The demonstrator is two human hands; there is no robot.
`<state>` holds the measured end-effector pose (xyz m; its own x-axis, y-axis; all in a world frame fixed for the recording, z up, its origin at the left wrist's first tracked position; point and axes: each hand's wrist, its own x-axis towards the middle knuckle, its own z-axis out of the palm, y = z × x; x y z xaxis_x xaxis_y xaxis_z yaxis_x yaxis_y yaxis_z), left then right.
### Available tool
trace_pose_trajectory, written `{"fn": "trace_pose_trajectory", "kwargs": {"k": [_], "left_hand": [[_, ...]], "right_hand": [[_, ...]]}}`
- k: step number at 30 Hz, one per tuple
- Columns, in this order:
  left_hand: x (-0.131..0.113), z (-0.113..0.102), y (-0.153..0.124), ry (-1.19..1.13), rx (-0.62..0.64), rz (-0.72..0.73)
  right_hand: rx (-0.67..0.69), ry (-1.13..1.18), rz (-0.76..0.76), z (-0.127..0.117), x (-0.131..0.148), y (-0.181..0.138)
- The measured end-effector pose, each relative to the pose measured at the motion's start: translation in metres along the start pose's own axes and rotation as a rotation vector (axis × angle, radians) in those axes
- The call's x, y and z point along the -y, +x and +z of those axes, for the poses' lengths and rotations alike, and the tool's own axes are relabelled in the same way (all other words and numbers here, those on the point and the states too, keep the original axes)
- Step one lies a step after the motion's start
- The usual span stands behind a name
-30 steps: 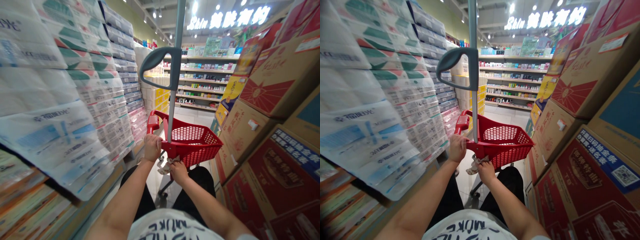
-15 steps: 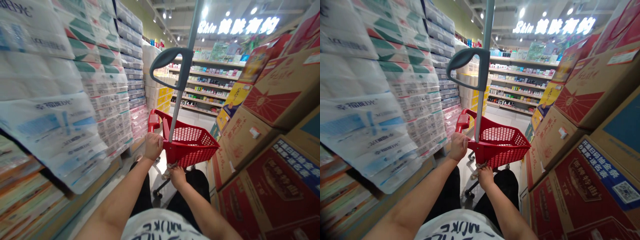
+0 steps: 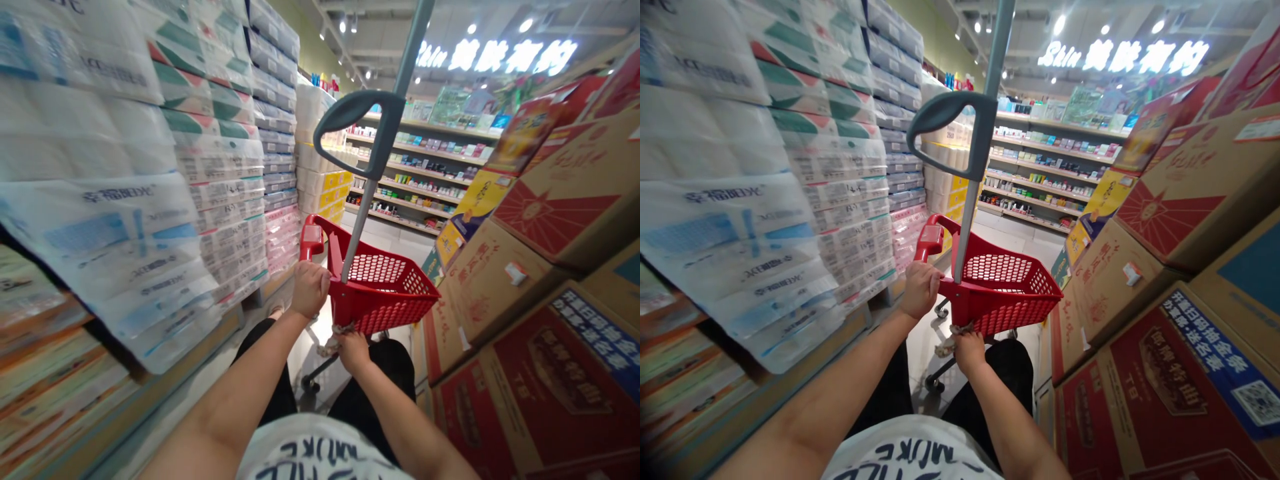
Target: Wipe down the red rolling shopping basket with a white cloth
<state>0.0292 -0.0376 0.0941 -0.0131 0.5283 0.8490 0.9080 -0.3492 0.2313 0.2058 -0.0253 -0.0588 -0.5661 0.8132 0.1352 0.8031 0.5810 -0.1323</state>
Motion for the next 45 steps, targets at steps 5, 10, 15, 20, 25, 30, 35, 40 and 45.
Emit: {"fn": "trace_pose_trajectory", "kwargs": {"k": [5, 10, 15, 20, 25, 30, 35, 40, 45], "left_hand": [[0.002, 0.0, -0.001, 0.01, 0.001, -0.003], [0.002, 0.0, -0.001, 0.029, 0.02, -0.002], [0.003, 0.001, 0.0, 0.027, 0.008, 0.002], [0.004, 0.0, -0.001, 0.028, 0.007, 0.003], [0.005, 0.0, -0.001, 0.031, 0.005, 0.008], [0.004, -0.001, 0.0, 0.025, -0.009, 0.006], [0.001, -0.005, -0.001, 0.034, 0.004, 0.012], [-0.001, -0.007, -0.002, 0.037, 0.018, -0.016], [-0.002, -0.008, -0.003, 0.037, 0.002, -0.023]], "right_hand": [[-0.001, 0.002, 0.003, -0.002, 0.003, 0.003], [-0.046, 0.06, 0.012, -0.014, 0.008, 0.005], [-0.095, 0.069, 0.005, -0.03, 0.014, 0.008], [-0.183, 0.081, -0.028, -0.039, 0.017, 0.01], [-0.156, 0.089, -0.023, -0.047, 0.019, 0.013], [-0.24, 0.088, -0.034, -0.057, 0.022, 0.016], [-0.253, 0.116, -0.042, -0.061, 0.022, 0.014], [-0.217, 0.075, -0.053, -0.06, 0.022, 0.013], [-0.271, 0.082, -0.06, -0.063, 0.026, 0.011]]}}
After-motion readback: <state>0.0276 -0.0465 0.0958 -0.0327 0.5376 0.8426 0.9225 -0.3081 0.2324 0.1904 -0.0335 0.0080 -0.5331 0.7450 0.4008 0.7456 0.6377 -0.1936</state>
